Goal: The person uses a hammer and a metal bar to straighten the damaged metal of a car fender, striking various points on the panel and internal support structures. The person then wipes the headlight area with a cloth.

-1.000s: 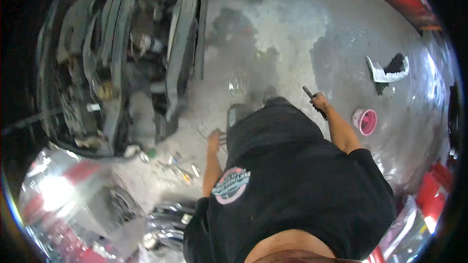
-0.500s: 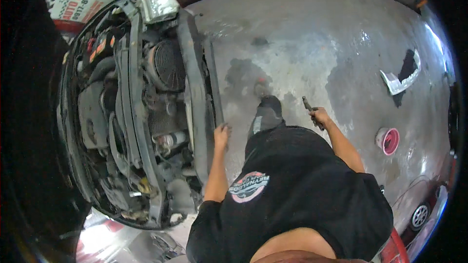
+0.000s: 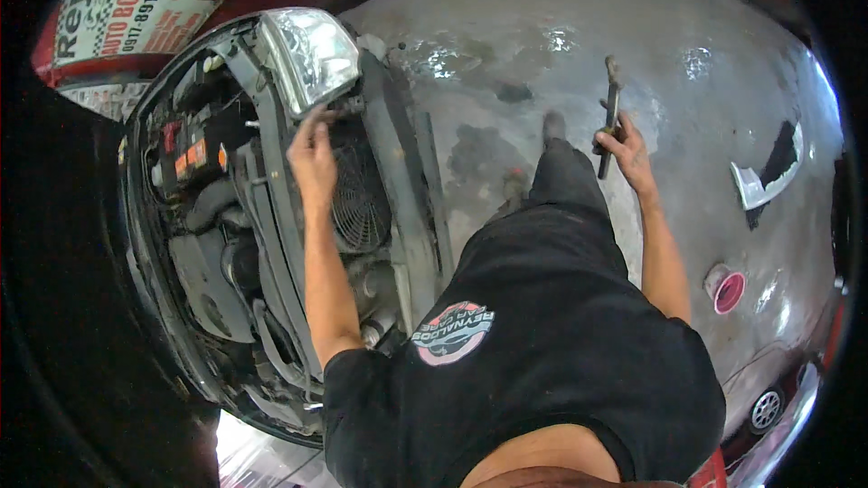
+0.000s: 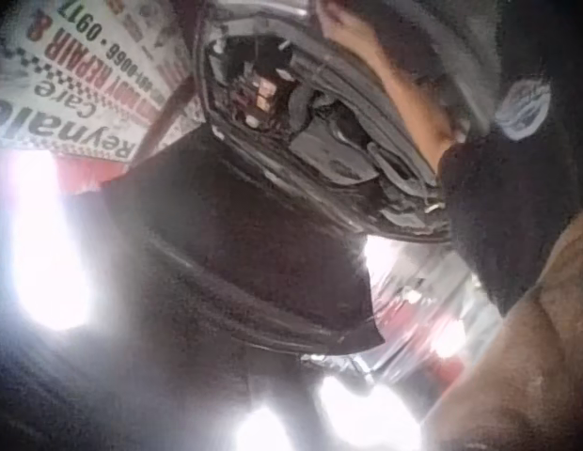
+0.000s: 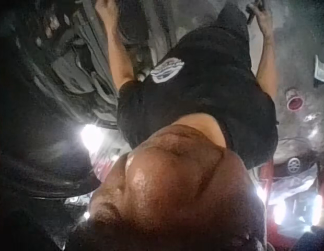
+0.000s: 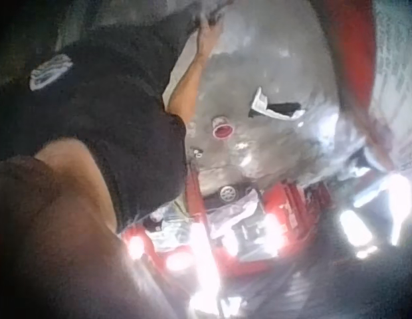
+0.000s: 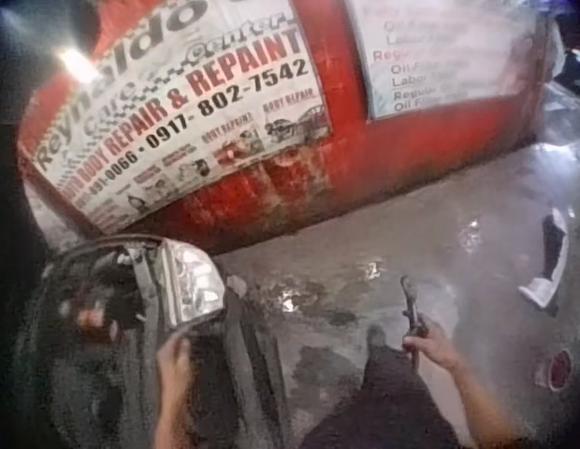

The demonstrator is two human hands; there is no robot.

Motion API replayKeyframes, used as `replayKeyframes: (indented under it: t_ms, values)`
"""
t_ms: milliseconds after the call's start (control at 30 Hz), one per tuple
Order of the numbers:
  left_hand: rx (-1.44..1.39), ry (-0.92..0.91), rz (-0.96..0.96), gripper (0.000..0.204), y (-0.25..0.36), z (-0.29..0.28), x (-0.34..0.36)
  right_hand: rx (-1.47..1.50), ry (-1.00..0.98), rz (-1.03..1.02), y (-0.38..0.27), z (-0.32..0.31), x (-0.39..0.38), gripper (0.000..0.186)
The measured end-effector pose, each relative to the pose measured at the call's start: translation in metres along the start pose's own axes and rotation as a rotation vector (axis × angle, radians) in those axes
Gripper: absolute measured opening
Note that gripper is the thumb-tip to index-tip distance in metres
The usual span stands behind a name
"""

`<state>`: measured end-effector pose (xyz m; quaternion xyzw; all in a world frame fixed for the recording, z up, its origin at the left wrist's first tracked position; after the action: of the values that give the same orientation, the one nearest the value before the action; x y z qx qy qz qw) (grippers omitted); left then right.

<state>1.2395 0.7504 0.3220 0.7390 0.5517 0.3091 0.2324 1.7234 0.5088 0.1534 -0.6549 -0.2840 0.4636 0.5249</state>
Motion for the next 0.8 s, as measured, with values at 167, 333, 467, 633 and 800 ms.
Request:
replayKeyframes:
  t_ms: [167, 333, 467, 633, 800]
  values:
    - [0.22, 0.278, -0.021, 0.034, -0.023, -0.042, 0.119, -0.227, -0.295, 0.012, -0.013, 0.094, 0.169, 0.039]
    - [0.475, 0.364, -0.24, 0.05, -0.11, -0.045, 0.246, -0.386, -0.565, 0.058, 0.042, 0.196, 0.346, 0.03]
    - [0.536, 0.276, -0.461, 0.073, -0.197, -0.056, 0.309, -0.234, -0.877, 0.196, 0.044, 0.3, 0.445, 0.026]
    - [0.827, 0.193, -0.584, 0.082, -0.229, -0.024, 0.333, -0.336, -0.97, 0.346, 0.056, 0.392, 0.522, 0.032]
    - [0.883, 0.132, -0.745, 0.084, -0.233, -0.01, 0.344, 0.106, -0.977, 0.473, 0.064, 0.48, 0.532, 0.028]
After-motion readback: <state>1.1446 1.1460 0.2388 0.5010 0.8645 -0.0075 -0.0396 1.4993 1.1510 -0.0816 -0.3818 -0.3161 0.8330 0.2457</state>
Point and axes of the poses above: each hand's wrist, its own x-axis towards the middle knuckle, its own z-axis out of the palm, y = z × x, the point moved 7 cm from there along x, towards the middle knuckle, and after that the axes turned 3 degrees about x, right-handed, at the moved point
